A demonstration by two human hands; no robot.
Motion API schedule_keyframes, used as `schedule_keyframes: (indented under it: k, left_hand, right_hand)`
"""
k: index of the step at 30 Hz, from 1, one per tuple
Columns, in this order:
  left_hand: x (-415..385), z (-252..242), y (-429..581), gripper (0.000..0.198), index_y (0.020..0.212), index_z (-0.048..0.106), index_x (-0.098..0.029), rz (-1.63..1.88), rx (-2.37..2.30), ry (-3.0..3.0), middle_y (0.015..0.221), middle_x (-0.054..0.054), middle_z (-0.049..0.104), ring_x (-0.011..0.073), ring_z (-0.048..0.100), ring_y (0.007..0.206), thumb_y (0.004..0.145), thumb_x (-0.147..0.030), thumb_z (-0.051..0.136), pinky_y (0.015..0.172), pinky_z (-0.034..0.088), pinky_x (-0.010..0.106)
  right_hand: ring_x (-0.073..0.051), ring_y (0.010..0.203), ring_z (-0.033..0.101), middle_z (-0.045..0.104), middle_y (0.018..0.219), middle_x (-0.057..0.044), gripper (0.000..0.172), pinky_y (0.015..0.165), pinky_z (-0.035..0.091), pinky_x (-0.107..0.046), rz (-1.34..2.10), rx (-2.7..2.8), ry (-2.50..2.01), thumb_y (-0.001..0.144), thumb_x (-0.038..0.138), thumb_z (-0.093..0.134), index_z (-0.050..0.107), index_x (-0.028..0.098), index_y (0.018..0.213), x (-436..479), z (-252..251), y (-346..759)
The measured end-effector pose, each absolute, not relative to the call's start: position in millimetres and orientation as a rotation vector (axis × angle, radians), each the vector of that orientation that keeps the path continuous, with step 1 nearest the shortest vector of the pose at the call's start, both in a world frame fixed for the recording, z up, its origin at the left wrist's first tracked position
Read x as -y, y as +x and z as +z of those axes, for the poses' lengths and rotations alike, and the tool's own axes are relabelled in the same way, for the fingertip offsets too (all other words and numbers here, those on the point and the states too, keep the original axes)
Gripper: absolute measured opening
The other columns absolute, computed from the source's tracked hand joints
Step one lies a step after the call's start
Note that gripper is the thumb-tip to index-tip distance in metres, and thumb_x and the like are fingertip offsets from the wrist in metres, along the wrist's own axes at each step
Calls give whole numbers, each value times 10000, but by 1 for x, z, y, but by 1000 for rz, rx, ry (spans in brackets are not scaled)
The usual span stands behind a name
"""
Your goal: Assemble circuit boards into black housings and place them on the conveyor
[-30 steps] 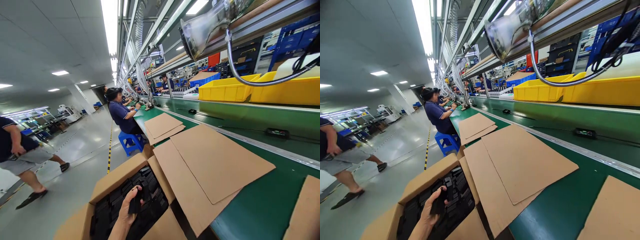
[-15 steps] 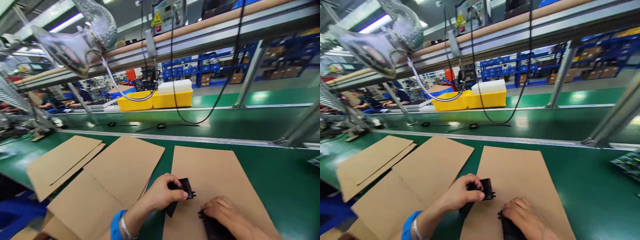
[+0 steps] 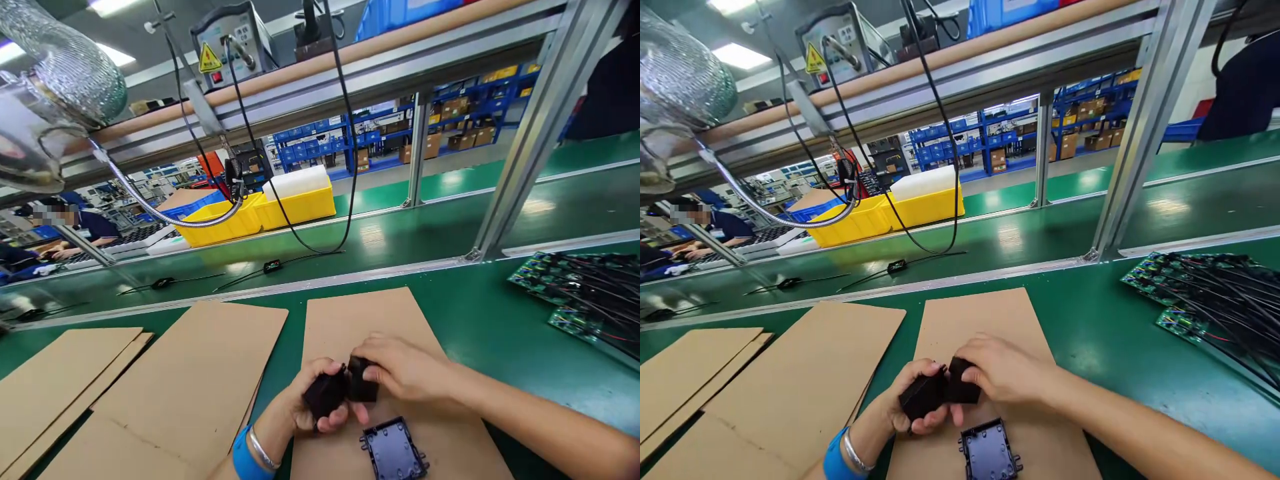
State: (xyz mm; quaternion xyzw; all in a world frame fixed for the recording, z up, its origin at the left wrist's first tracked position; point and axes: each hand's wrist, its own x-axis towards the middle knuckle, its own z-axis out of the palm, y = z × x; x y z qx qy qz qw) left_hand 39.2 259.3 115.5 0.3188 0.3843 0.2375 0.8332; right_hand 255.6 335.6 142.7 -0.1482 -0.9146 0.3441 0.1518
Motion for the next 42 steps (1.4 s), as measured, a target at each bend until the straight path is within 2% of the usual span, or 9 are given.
schedule_keyframes:
  k: [7, 11, 14, 21, 26, 29, 32, 38, 42]
  left_hand:
    - [-255, 113, 26, 644, 1098, 472, -197, 593, -914, 777, 717, 16, 540, 94, 405, 359, 763, -734, 354, 295, 263, 181]
    - [-267, 117, 19, 624, 1191, 393, -211, 702, -1206, 1012, 858, 31, 554, 118, 481, 488, 774, -675, 417, 416, 403, 244]
    - [-292, 118, 22, 611, 1193, 355, -219, 790, -1468, 1289, 1010, 55, 568, 201, 590, 807, 729, -507, 629, 753, 505, 356]
    - [-332, 95, 60, 515, 1182, 543, -227, 703, -1478, 1877, 1283, 100, 573, 335, 473, 1247, 705, -369, 676, 1119, 279, 500]
    - [-314, 74, 67, 562, 1388, 478, -338, 644, -1465, 2090, 1406, 46, 516, 337, 451, 1302, 856, -504, 550, 1108, 328, 531]
    - [-310, 80, 66, 546, 1391, 475, -374, 654, -1483, 2087, 1414, 20, 515, 343, 456, 1301, 876, -551, 507, 1098, 343, 547]
    - [-320, 102, 71, 585, 1385, 482, -365, 627, -1523, 1988, 1447, 26, 480, 353, 430, 1316, 848, -590, 539, 1083, 352, 560]
    - [-359, 155, 125, 532, 1168, 643, -230, 773, -1257, 1633, 1361, 116, 547, 351, 491, 1231, 783, -596, 635, 1068, 353, 515]
    - [-377, 166, 188, 544, 1223, 598, -153, 713, -1014, 1542, 1247, 162, 624, 301, 618, 1092, 851, -541, 517, 910, 503, 436]
  right_hand:
    - [-149, 666, 566, 624, 770, -17, 310, 567, 448, -232, 1301, 2654, -519, 970, 395, 482, 636, 126, 951, -363, 135, 259]
    - [-227, 855, 562, 637, 838, -66, 185, 786, 446, -345, 1056, 2626, -648, 892, 315, 608, 646, 135, 909, -340, 136, 255]
    - [-276, 975, 528, 652, 874, -80, 157, 913, 386, -437, 816, 2736, -592, 842, 321, 659, 674, 168, 875, -312, 124, 255]
    - [-189, 790, 539, 665, 819, -7, 90, 733, 413, -339, 91, 2905, -297, 884, 278, 638, 622, 198, 844, -291, 90, 269]
    - [-153, 842, 565, 676, 856, 47, 181, 783, 418, -257, 76, 2727, -1043, 798, 440, 723, 667, 283, 870, -349, 140, 344]
    - [-279, 1089, 518, 607, 1178, -143, 331, 918, 402, -420, -113, 2325, -1583, 888, 313, 646, 604, 157, 1177, -403, 168, 418]
    - [-279, 1089, 541, 559, 1222, -125, 339, 918, 447, -487, -193, 2061, -1864, 925, 332, 618, 572, 139, 1199, -442, 171, 472]
    - [-221, 924, 582, 600, 1000, -79, 168, 805, 510, -394, -262, 1943, -1781, 917, 263, 615, 592, 126, 1011, -425, 153, 482]
    - [-235, 920, 541, 594, 964, -109, 46, 816, 479, -381, -302, 2025, -1441, 894, 209, 553, 537, 167, 905, -352, 139, 442]
